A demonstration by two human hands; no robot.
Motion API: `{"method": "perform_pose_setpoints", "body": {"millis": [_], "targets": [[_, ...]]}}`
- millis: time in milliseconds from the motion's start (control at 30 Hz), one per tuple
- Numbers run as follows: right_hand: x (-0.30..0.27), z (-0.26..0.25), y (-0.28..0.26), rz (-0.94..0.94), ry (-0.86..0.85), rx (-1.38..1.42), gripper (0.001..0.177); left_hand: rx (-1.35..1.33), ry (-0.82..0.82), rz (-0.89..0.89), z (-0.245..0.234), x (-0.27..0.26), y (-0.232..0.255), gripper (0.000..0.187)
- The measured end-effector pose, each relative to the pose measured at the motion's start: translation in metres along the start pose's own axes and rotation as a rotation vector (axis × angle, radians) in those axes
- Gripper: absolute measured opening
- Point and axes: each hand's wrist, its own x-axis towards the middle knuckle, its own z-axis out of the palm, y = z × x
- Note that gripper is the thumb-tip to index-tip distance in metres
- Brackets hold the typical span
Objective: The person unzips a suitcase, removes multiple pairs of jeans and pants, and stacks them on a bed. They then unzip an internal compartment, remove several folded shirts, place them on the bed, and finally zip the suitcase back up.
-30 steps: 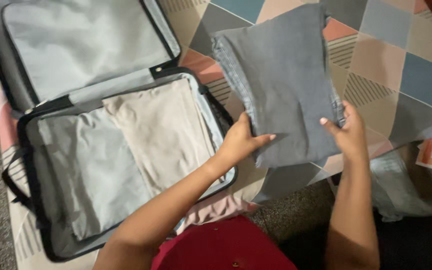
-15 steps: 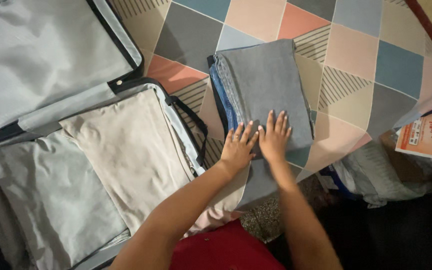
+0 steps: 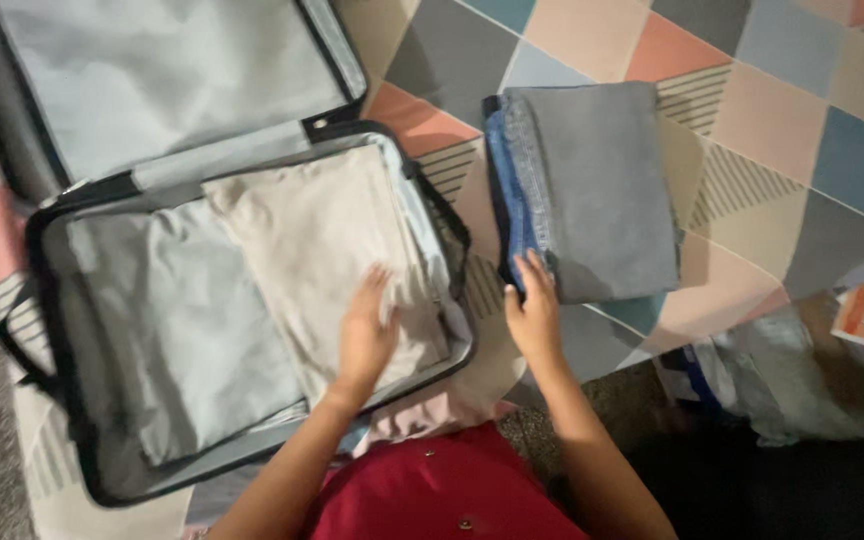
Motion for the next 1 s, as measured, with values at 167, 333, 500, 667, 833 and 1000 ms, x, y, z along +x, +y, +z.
{"method": "perform_pose_setpoints", "body": {"millis": [167,333,500,667,833,1000], "targets": [[-0.013,0.052,-0.077,-0.103,-0.119,0.125,0.042,0.101,0.374,-0.223,-0.062,-0.052,-0.055,0.065],[-0.034,0.093,-0.085,-0.058,-0.206,-0.038,0.050,-0.234,0.297,-0.590,-0.050,-0.083,-0.086,0.065],[-0.051,0.100,-0.083,0.076,-0.282,-0.172,0.066,-0.709,0.245,-0.841,-0.051,-0.108,-0.095,0.066],[-0.055,0.120,-0.067,0.145,-0.242,-0.212,0.078,-0.848,0.170,-1.029,-0.072,-0.093,-0.083,0.062],[-0.061,0.137,-0.028,0.258,-0.257,0.039,0.083,-0.977,-0.166,-1.057,-0.064,-0.084,-0.096,0.053],[-0.046,0.155,-0.010,0.663,-0.127,0.666,0.075,-1.004,-0.092,-0.923,-0.067,-0.040,-0.080,0.048]]}}
